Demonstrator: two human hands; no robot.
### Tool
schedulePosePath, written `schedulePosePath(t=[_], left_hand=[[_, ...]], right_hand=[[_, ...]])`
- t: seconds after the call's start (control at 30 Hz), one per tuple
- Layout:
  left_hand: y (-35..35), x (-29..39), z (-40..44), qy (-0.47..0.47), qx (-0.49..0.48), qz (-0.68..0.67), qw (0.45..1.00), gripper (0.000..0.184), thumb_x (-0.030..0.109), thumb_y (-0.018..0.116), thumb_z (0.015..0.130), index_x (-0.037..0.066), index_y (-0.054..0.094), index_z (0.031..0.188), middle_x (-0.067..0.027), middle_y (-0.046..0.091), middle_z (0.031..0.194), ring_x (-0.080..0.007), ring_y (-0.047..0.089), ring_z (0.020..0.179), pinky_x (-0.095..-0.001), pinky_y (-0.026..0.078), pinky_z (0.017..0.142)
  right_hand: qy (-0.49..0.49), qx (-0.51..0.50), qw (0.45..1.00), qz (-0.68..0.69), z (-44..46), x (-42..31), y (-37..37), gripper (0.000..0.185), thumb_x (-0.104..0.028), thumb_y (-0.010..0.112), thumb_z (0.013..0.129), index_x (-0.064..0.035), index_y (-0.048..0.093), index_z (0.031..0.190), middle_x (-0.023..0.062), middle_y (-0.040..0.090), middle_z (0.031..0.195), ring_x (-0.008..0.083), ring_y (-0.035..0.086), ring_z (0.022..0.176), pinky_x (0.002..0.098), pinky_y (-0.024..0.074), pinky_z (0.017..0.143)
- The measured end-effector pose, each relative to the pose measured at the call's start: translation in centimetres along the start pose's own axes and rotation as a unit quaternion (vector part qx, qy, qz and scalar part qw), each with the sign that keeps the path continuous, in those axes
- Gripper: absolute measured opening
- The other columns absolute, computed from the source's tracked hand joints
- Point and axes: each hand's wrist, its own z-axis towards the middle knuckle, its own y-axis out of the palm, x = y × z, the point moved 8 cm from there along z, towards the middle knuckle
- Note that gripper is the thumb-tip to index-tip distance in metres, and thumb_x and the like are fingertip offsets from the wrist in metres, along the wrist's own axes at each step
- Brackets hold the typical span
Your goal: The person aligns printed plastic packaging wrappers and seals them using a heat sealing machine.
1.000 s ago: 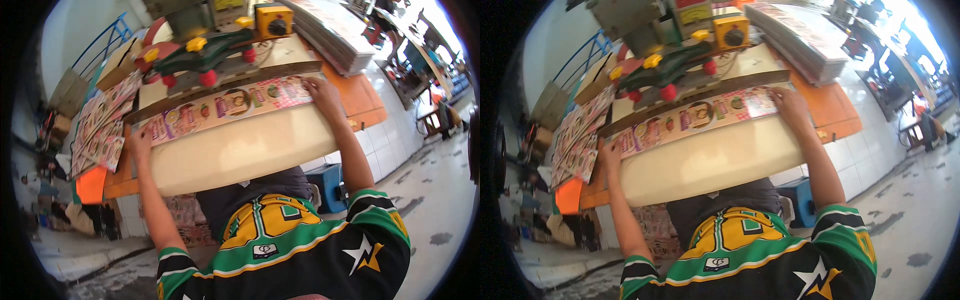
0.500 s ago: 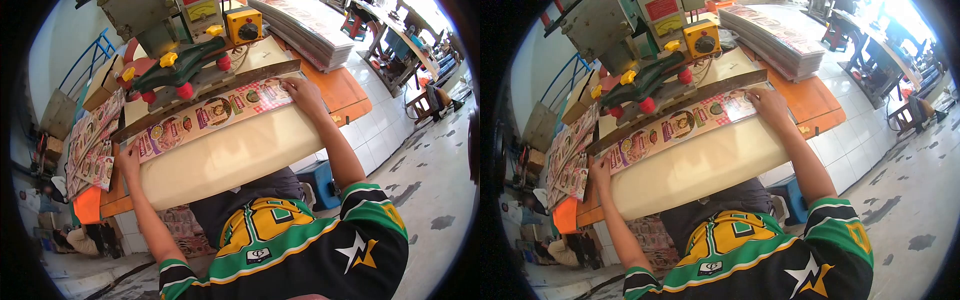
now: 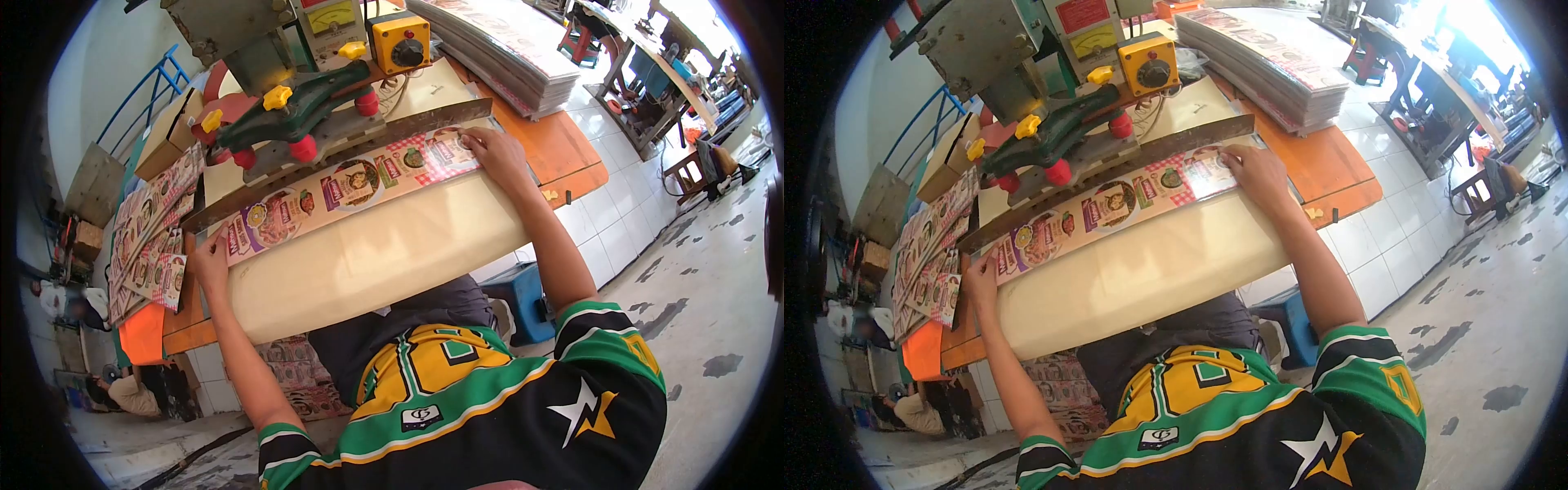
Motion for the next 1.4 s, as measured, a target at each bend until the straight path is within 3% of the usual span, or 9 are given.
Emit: schedulePosePath(t=[0.13, 0.27, 0.33, 0.63, 0.77, 0.87, 0.97, 1.13, 1.4], left_hand=[[-0.6, 1.4, -0.4, -0.004, 0.009, 0.054, 0.998, 0.029, 0.026, 0.063, 0.1, 0.01, 0.074, 0.121, -0.0146, 0.076, 0.089, -0.0099, 0.062, 0.076, -0.0282, 0.05, 0.074], [-0.4, 1.0, -0.4, -0.001, 0.01, 0.017, 1.0, 0.029, 0.028, 0.062, 0.1, 0.012, 0.074, 0.122, -0.0098, 0.071, 0.079, -0.0099, 0.056, 0.071, -0.028, 0.048, 0.071], [-0.2, 0.8, -0.4, -0.021, -0.001, 0.007, 1.0, 0.029, 0.02, 0.059, 0.098, 0.01, 0.073, 0.122, -0.0194, 0.073, 0.088, -0.0161, 0.063, 0.074, -0.0318, 0.051, 0.074], [-0.2, 1.4, -0.3, 0.02, 0.013, -0.043, 0.999, 0.03, 0.024, 0.06, 0.099, 0.006, 0.072, 0.121, -0.0203, 0.072, 0.085, -0.0138, 0.062, 0.075, -0.0317, 0.051, 0.075], [-0.2, 1.2, -0.3, 0.008, 0.008, 0.004, 1.0, 0.03, 0.024, 0.06, 0.099, 0.007, 0.073, 0.12, -0.0199, 0.073, 0.085, -0.0127, 0.062, 0.077, -0.0316, 0.051, 0.076], [-0.6, 2.1, -0.5, 0.059, 0.029, 0.009, 0.998, 0.03, 0.024, 0.06, 0.1, 0.005, 0.074, 0.118, -0.0191, 0.072, 0.083, -0.0127, 0.062, 0.076, -0.0317, 0.051, 0.076], [-0.3, 1.5, -0.9, -0.014, -0.019, 0.03, 0.999, 0.034, 0.028, 0.061, 0.101, 0.007, 0.071, 0.125, -0.0198, 0.074, 0.1, -0.0145, 0.064, 0.084, -0.0305, 0.05, 0.082], [-0.4, 1.0, -2.6, -0.024, -0.018, -0.064, 0.997, 0.034, 0.027, 0.06, 0.102, 0.007, 0.07, 0.128, -0.0144, 0.075, 0.102, -0.0137, 0.063, 0.089, -0.0305, 0.05, 0.085], [-1.5, 1.3, -6.4, -0.045, 0.017, -0.086, 0.995, 0.032, 0.021, 0.061, 0.102, 0.004, 0.07, 0.128, -0.0117, 0.075, 0.107, -0.01, 0.061, 0.09, -0.0277, 0.049, 0.084]], right_hand=[[-0.007, 0.004, 1.0, 0.006, -0.1, -0.3, -0.1, 0.027, -0.039, 0.064, 0.095, -0.0222, 0.077, 0.112, 0.0127, 0.075, 0.095, 0.0347, 0.069, 0.092, 0.0458, 0.0517, 0.08], [0.0, 0.008, 1.0, 0.012, -0.1, 0.0, -0.1, 0.028, -0.04, 0.064, 0.095, -0.0219, 0.077, 0.112, 0.0126, 0.075, 0.095, 0.0345, 0.069, 0.092, 0.0458, 0.0517, 0.08], [0.01, -0.004, 1.0, 0.004, -0.1, -0.1, -0.2, 0.028, -0.039, 0.065, 0.094, -0.0217, 0.077, 0.112, 0.0127, 0.075, 0.095, 0.0345, 0.069, 0.092, 0.0458, 0.0517, 0.08], [0.013, -0.005, 1.0, 0.009, -0.1, -0.1, -0.2, 0.031, -0.042, 0.061, 0.096, -0.0214, 0.077, 0.112, 0.0133, 0.075, 0.094, 0.0351, 0.069, 0.091, 0.0463, 0.0514, 0.08], [0.01, 0.0, 1.0, 0.005, -0.1, -0.2, -0.4, 0.03, -0.042, 0.062, 0.096, -0.0214, 0.077, 0.111, 0.0135, 0.075, 0.094, 0.035, 0.069, 0.092, 0.0458, 0.0512, 0.08], [0.008, 0.003, 1.0, 0.003, -0.1, -0.2, -0.4, 0.03, -0.042, 0.062, 0.096, -0.0216, 0.078, 0.111, 0.0134, 0.075, 0.093, 0.035, 0.068, 0.091, 0.0454, 0.0511, 0.08], [0.008, 0.005, 1.0, 0.005, -0.2, -0.3, -0.5, 0.029, -0.041, 0.062, 0.096, -0.0219, 0.078, 0.111, 0.0134, 0.074, 0.093, 0.0349, 0.068, 0.091, 0.045, 0.051, 0.081], [0.01, -0.003, 1.0, 0.008, -0.6, -0.3, -0.8, 0.028, -0.038, 0.061, 0.097, -0.022, 0.077, 0.114, 0.0137, 0.075, 0.095, 0.0351, 0.068, 0.093, 0.0454, 0.0509, 0.083], [0.006, -0.05, 0.999, 0.009, -2.1, -1.2, -1.4, 0.031, -0.034, 0.057, 0.1, -0.0199, 0.074, 0.122, 0.0164, 0.074, 0.102, 0.038, 0.068, 0.094, 0.0463, 0.0503, 0.089]])
